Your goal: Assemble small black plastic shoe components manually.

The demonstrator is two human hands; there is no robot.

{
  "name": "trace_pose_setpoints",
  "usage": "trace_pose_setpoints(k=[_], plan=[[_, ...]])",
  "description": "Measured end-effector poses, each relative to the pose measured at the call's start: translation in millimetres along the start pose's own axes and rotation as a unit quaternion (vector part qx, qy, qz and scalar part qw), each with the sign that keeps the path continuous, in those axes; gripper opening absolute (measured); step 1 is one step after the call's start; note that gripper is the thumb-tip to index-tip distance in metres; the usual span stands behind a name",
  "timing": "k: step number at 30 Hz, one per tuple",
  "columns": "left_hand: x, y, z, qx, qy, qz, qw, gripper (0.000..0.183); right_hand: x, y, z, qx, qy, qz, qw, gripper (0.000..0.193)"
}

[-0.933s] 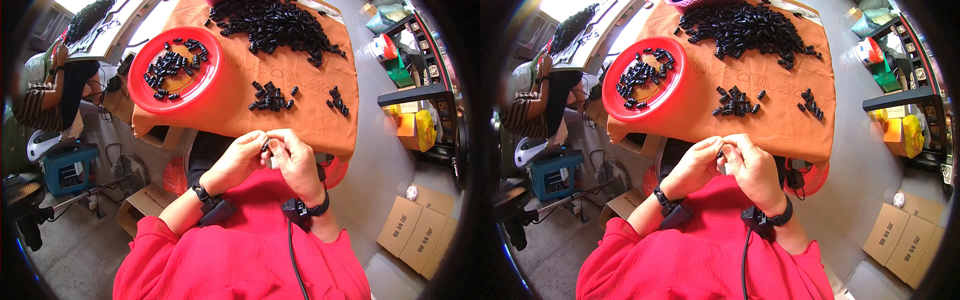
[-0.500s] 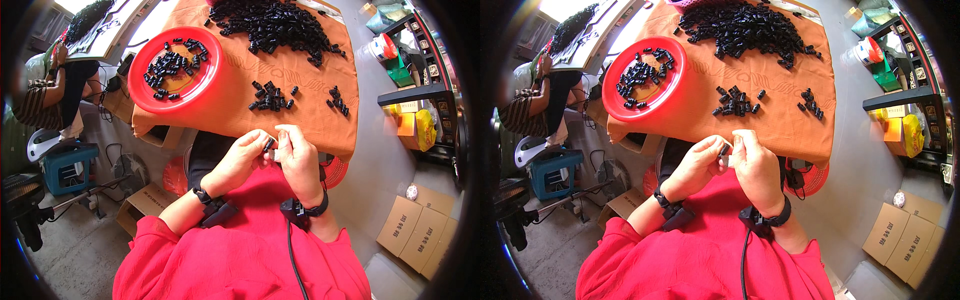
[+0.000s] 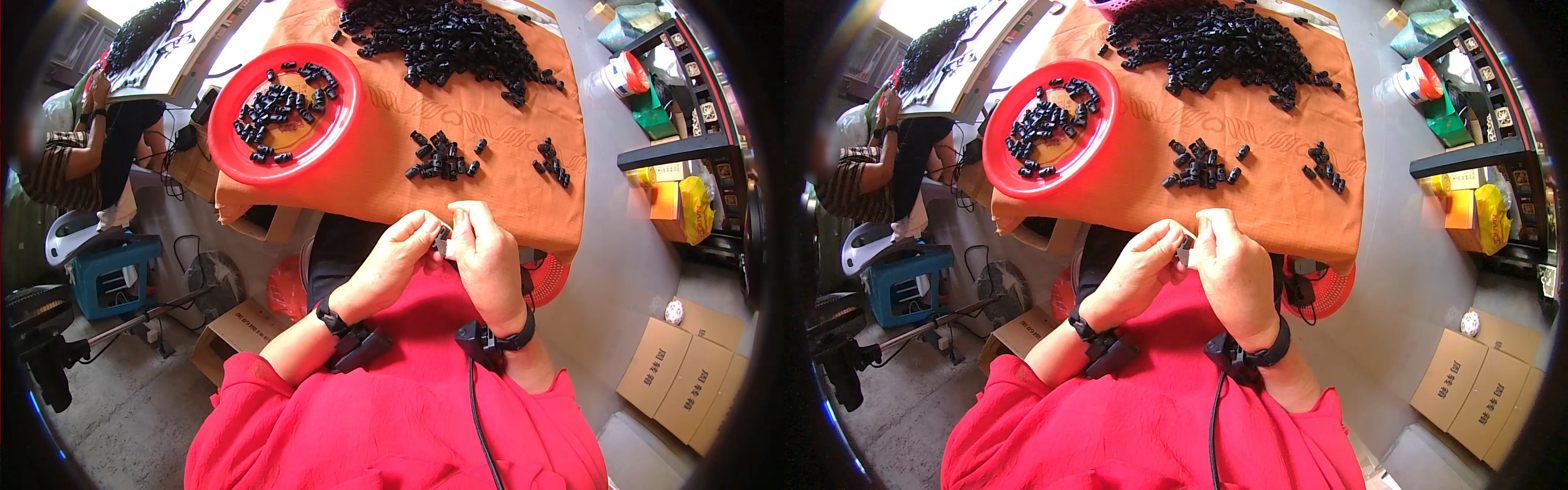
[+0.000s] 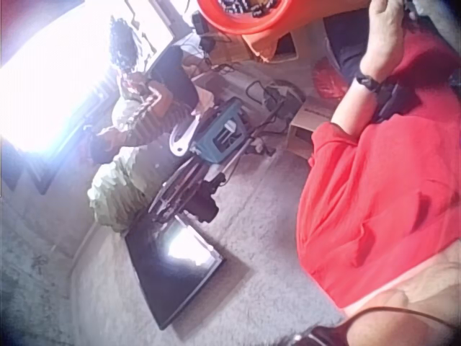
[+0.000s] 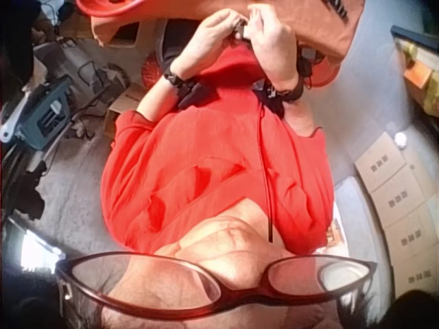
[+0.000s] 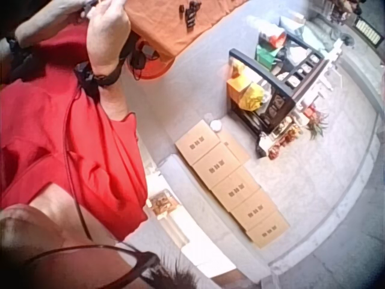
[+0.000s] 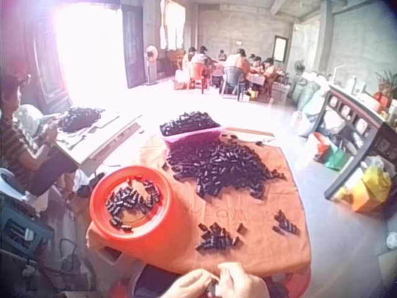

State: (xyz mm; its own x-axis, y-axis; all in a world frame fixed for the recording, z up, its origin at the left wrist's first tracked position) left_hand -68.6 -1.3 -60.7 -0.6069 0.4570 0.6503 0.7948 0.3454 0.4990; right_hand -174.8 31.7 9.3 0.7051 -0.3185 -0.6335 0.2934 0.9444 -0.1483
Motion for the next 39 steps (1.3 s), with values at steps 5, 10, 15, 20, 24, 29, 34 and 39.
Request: trace_pose_setpoints(k=[5, 10, 15, 20, 24, 29, 34, 39], plan=[[-1.0, 0.1, -0.4, 0.003, -0.019, -0.006, 1.000, 0.020, 0.7, -0.1, 0.0, 0.003, -0.008, 0.001, 1.000, 0.011], [-2.3, 0.6, 0.1, 0.013, -0.027, -0.011, 0.999, 0.019, 1.7, -0.3, -0.2, 0.001, 0.001, 0.005, 1.000, 0.011], [-0.8, 1.6, -2.6, 0.027, -0.054, -0.019, 0.998, 0.020, 3.3, 1.0, -2.3, 0.001, 0.005, 0.005, 1.000, 0.010], [-1.4, 2.6, -4.1, 0.040, -0.091, -0.037, 0.994, 0.020, 3.9, 1.7, -0.9, 0.002, 0.000, 0.011, 1.000, 0.009], [-2.9, 1.1, -1.5, 0.027, -0.089, -0.039, 0.995, 0.020, 3.5, 2.3, 0.3, 0.010, -0.017, 0.008, 1.000, 0.010], [-2.6, 0.7, -1.0, 0.022, -0.087, -0.041, 0.995, 0.021, 3.0, 4.0, -3.7, 0.023, -0.033, -0.001, 0.999, 0.012], [0.2, 2.7, -2.5, 0.021, -0.100, -0.041, 0.994, 0.023, -9.1, 2.0, -9.0, 0.036, -0.050, -0.058, 0.996, 0.016], [-5.7, 2.7, 3.1, -0.029, -0.034, -0.031, 0.999, 0.025, -14.6, 0.5, -13.5, 0.041, -0.086, -0.062, 0.994, 0.017]])
Point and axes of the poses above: each hand's wrist, its own y-axis away from the middle knuckle, its own x-axis out of the palm, z = x × y, the point moved 9 cm from there along -y, towards the middle knuckle, and after that the axes turned 13 degrees about -x, right-handed, at the moved point
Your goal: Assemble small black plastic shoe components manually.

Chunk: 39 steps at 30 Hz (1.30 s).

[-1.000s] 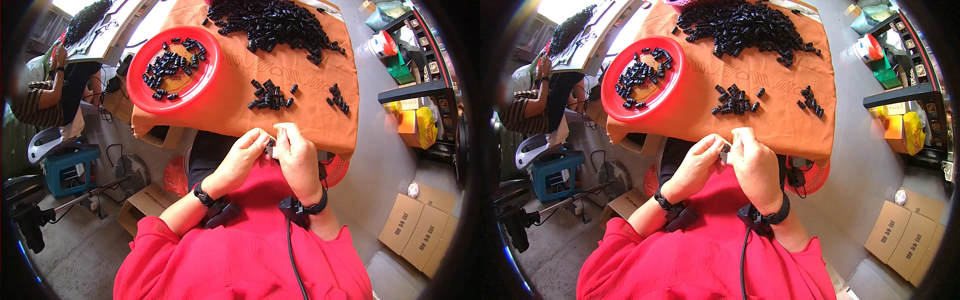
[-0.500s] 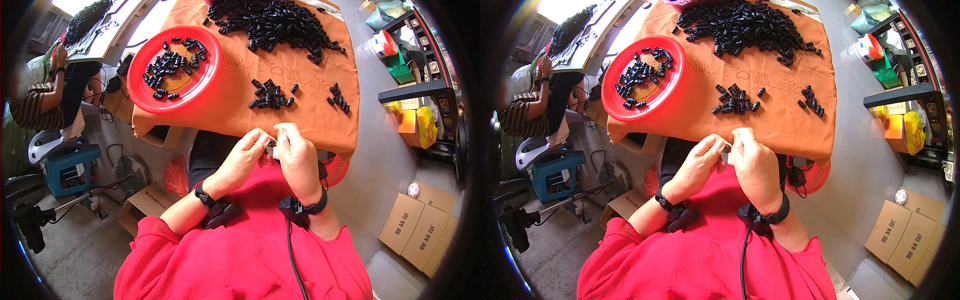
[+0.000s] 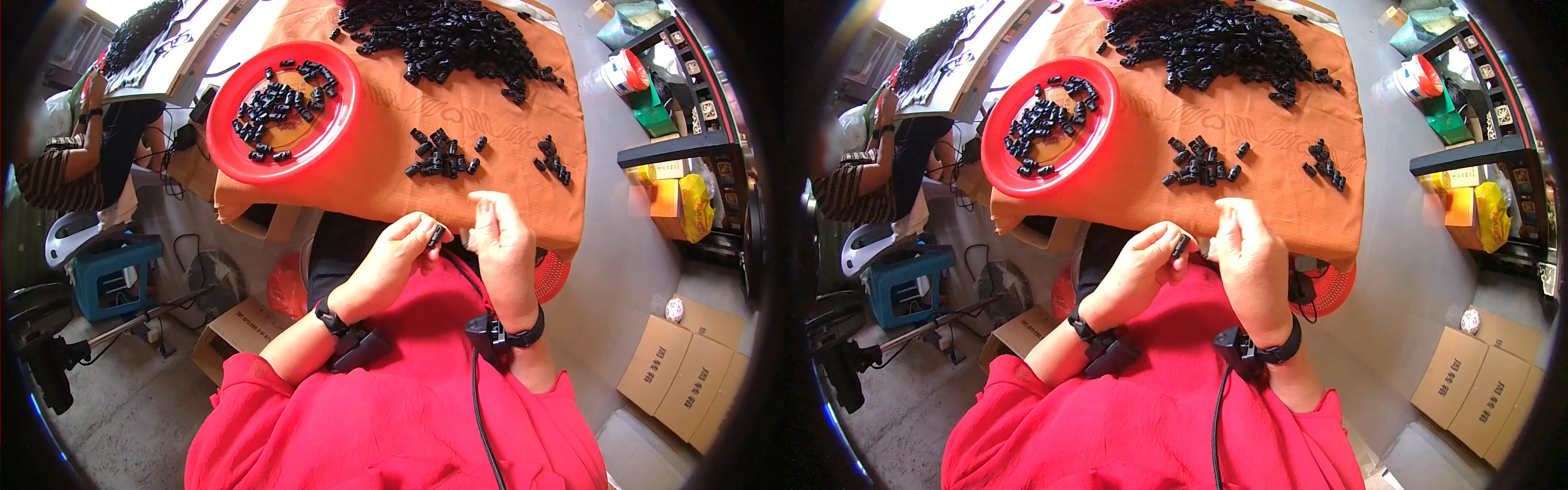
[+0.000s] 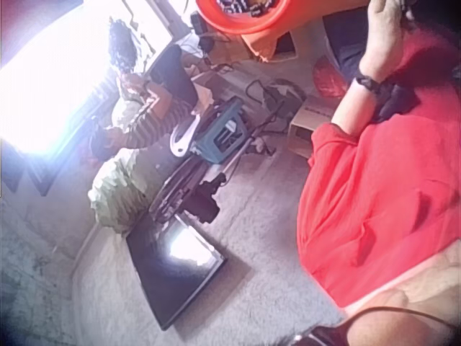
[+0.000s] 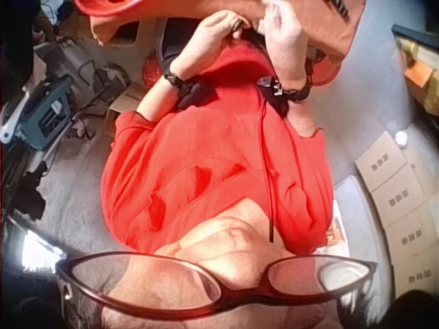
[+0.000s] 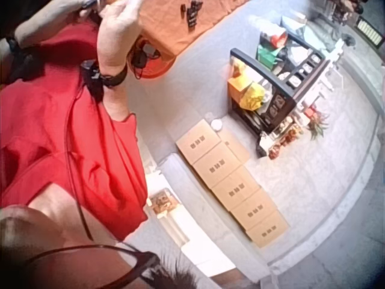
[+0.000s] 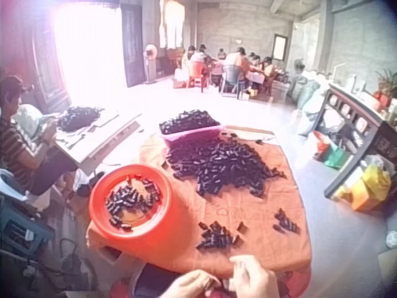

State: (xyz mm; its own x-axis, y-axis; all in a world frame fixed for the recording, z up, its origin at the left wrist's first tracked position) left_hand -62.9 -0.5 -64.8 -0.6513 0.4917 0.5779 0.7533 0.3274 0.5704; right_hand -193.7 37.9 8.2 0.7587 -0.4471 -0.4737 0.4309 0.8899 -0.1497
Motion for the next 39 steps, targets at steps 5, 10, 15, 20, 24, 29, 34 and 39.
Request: trace_pose_setpoints(k=[5, 10, 15, 20, 24, 29, 34, 39], plan=[[3.1, -5.0, 1.8, 0.004, 0.055, 0.049, 0.997, 0.025, 24.2, 9.6, 1.1, -0.014, -0.083, 0.093, 0.992, 0.015], [-1.1, -6.4, 5.7, -0.001, 0.087, 0.067, 0.994, 0.021, 31.4, 8.5, 11.1, -0.018, -0.058, 0.135, 0.989, 0.014], [2.6, -8.6, 7.0, -0.034, 0.130, 0.113, 0.984, 0.018, 27.9, 10.2, -4.4, 0.038, -0.119, 0.090, 0.988, 0.015], [5.2, -8.2, 8.5, -0.054, 0.161, 0.129, 0.977, 0.018, 28.1, 9.3, -2.1, 0.029, -0.117, 0.089, 0.989, 0.015], [4.7, -8.3, 7.9, -0.059, 0.168, 0.130, 0.975, 0.018, 30.1, 10.6, -8.6, 0.040, -0.127, 0.096, 0.986, 0.014], [1.8, -9.4, 8.9, -0.054, 0.169, 0.121, 0.977, 0.018, 31.3, 9.9, -6.9, 0.026, -0.120, 0.092, 0.988, 0.014], [0.1, -9.8, 4.1, -0.040, 0.159, 0.109, 0.981, 0.020, 27.0, 8.1, -5.2, 0.026, -0.127, 0.065, 0.989, 0.012], [-19.5, -17.2, -9.1, -0.039, 0.172, 0.110, 0.978, 0.022, 16.6, 5.8, -9.9, 0.004, -0.050, 0.066, 0.997, 0.012]])
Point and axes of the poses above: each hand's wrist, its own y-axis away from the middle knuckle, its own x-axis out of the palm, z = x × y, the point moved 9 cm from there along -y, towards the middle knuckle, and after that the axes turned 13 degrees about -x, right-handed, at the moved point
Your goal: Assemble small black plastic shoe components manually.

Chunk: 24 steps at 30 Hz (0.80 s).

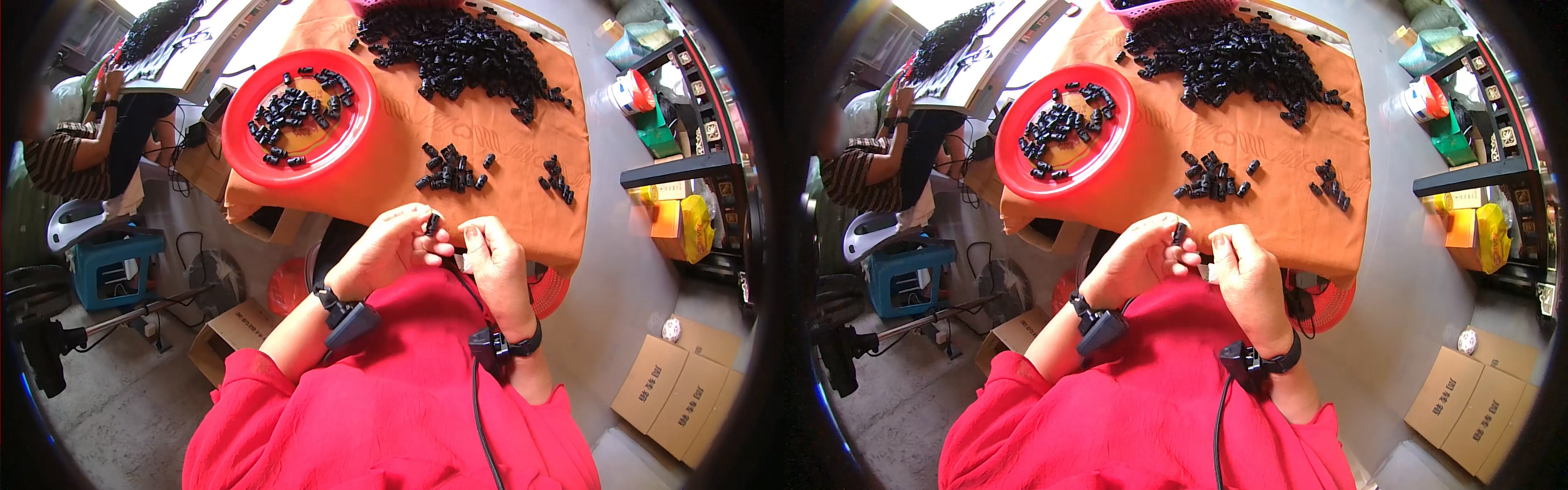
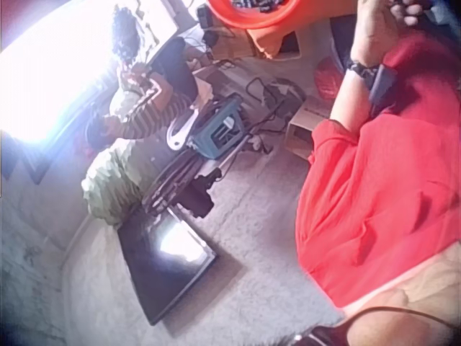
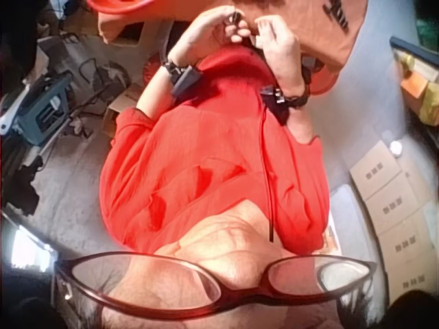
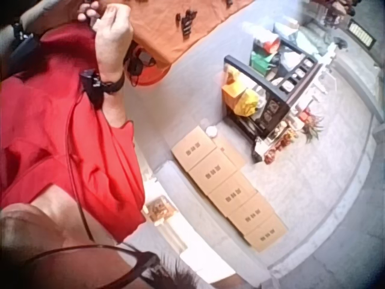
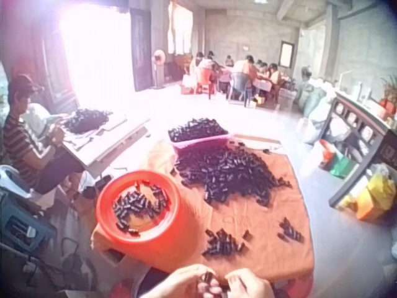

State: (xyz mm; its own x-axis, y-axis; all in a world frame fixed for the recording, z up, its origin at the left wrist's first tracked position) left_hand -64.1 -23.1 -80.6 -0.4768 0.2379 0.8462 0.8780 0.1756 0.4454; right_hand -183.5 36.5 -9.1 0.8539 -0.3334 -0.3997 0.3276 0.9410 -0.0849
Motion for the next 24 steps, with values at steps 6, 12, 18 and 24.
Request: trace_pose_setpoints(k=[6, 12, 18, 24], plan=[[-7.2, -5.8, -44.2, 0.098, -0.017, -0.005, 0.995, 0.026, -8.9, 0.4, -5.1, 0.006, -0.001, -0.013, 1.000, 0.013], [14.6, 6.8, -81.8, 0.314, -0.637, -0.396, 0.582, 0.027, -6.9, 0.8, -7.0, 0.006, -0.011, -0.009, 1.000, 0.014], [10.1, -0.4, -74.1, 0.288, -0.685, -0.435, 0.508, 0.023, -8.8, 1.2, -6.4, 0.006, 0.000, -0.004, 1.000, 0.014], [31.1, 13.0, -61.3, 0.310, -0.680, -0.295, 0.596, 0.018, -5.0, -0.1, -10.1, 0.000, -0.003, -0.018, 1.000, 0.014]])
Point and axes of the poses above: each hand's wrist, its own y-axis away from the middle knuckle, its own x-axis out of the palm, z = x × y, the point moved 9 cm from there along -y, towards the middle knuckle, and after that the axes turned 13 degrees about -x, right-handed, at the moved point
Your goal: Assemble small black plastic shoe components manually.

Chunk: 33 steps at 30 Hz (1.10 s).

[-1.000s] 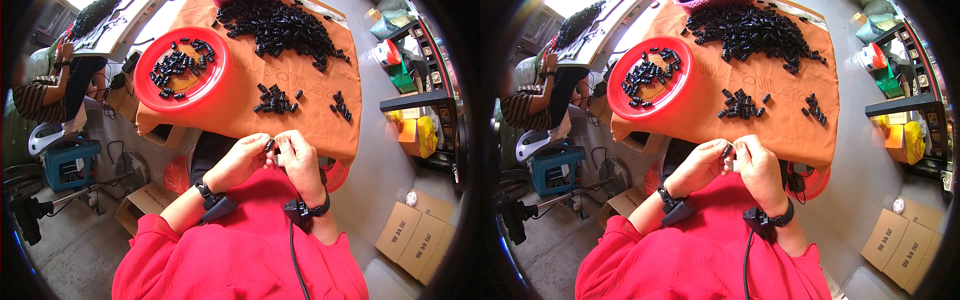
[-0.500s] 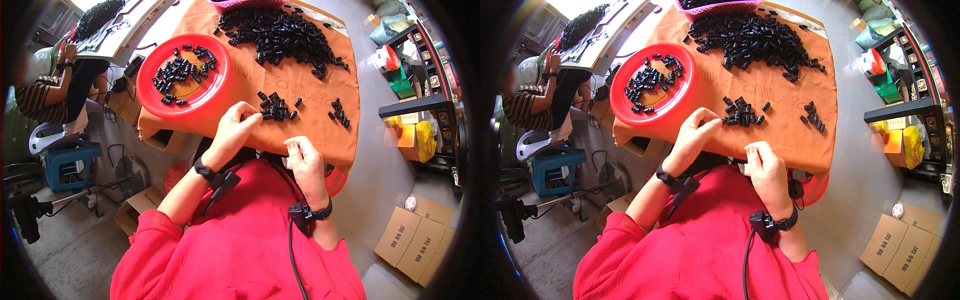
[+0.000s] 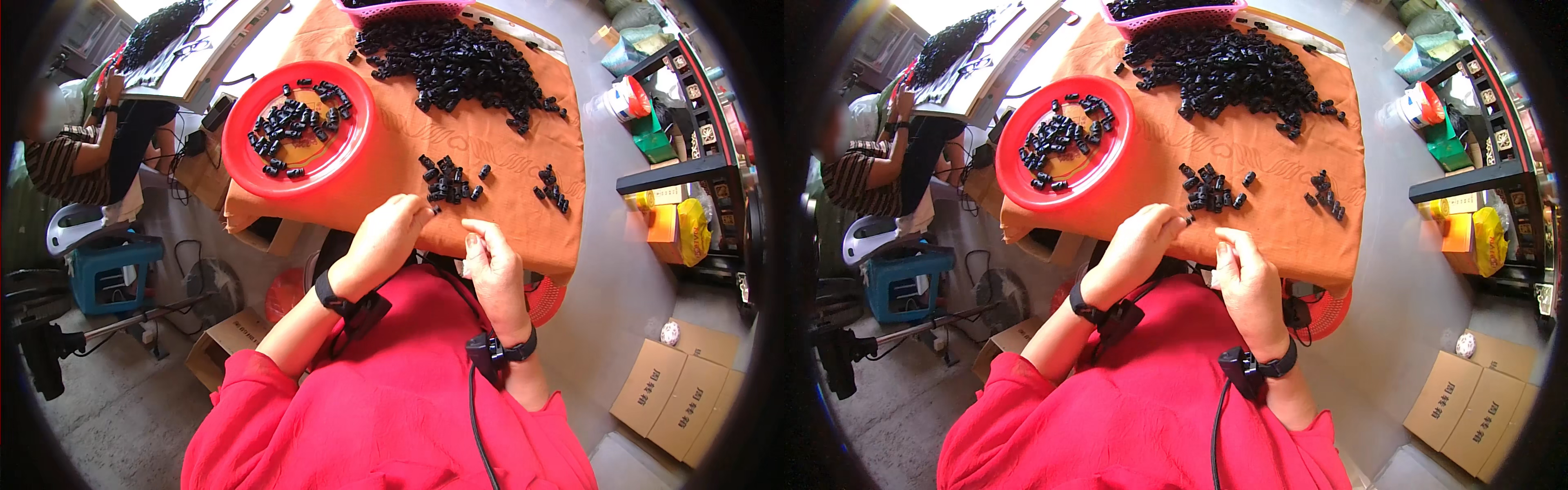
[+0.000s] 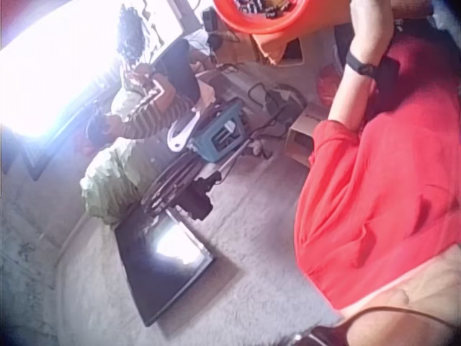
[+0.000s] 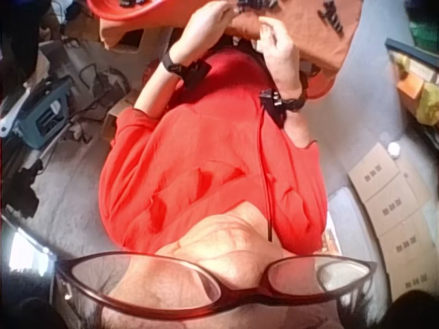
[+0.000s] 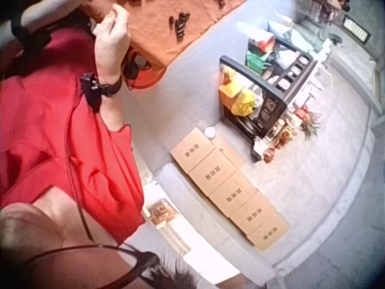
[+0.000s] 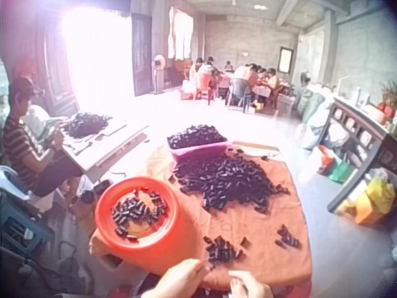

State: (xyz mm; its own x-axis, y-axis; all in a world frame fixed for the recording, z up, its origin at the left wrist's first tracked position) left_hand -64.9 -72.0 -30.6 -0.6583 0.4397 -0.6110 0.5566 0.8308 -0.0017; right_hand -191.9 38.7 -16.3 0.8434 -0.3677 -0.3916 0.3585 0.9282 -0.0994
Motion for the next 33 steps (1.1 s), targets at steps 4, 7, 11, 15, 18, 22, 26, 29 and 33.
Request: trace_pose_setpoints(k=[4, 7, 11, 15, 18, 22, 26, 29, 33], plan=[[12.5, 11.4, -3.6, -0.117, 0.137, 0.158, 0.971, 0.025, 7.9, -1.2, 9.7, -0.013, 0.001, 0.020, 1.000, 0.024], [20.2, 22.3, -0.6, -0.245, 0.247, 0.235, 0.908, 0.025, 5.3, -1.1, 22.3, -0.045, 0.017, 0.010, 0.999, 0.021], [35.1, 31.6, 12.9, -0.277, 0.366, 0.264, 0.848, 0.024, 4.8, 0.5, 23.4, -0.041, 0.023, 0.009, 0.999, 0.013], [42.3, 39.8, 14.2, -0.304, 0.530, 0.293, 0.735, 0.026, 5.7, 1.9, 31.8, -0.032, -0.016, 0.014, 0.999, 0.008], [45.9, 42.9, 11.6, -0.294, 0.622, 0.304, 0.659, 0.027, 5.6, 2.8, 41.3, -0.045, -0.040, -0.001, 0.998, 0.011], [50.6, 45.3, 5.0, -0.276, 0.694, 0.314, 0.586, 0.025, 5.5, 3.4, 45.6, -0.100, -0.013, -0.003, 0.995, 0.015], [56.5, 45.9, 7.7, -0.253, 0.706, 0.333, 0.571, 0.020, 6.8, 4.6, 46.8, -0.114, 0.010, 0.016, 0.993, 0.018], [58.7, 48.0, 3.8, -0.244, 0.711, 0.344, 0.563, 0.019, 5.2, 5.2, 54.3, -0.173, 0.072, 0.005, 0.982, 0.021], [58.5, 49.6, 3.9, -0.274, 0.707, 0.320, 0.568, 0.021, 6.1, 4.7, 55.7, -0.170, 0.055, 0.011, 0.984, 0.023]])
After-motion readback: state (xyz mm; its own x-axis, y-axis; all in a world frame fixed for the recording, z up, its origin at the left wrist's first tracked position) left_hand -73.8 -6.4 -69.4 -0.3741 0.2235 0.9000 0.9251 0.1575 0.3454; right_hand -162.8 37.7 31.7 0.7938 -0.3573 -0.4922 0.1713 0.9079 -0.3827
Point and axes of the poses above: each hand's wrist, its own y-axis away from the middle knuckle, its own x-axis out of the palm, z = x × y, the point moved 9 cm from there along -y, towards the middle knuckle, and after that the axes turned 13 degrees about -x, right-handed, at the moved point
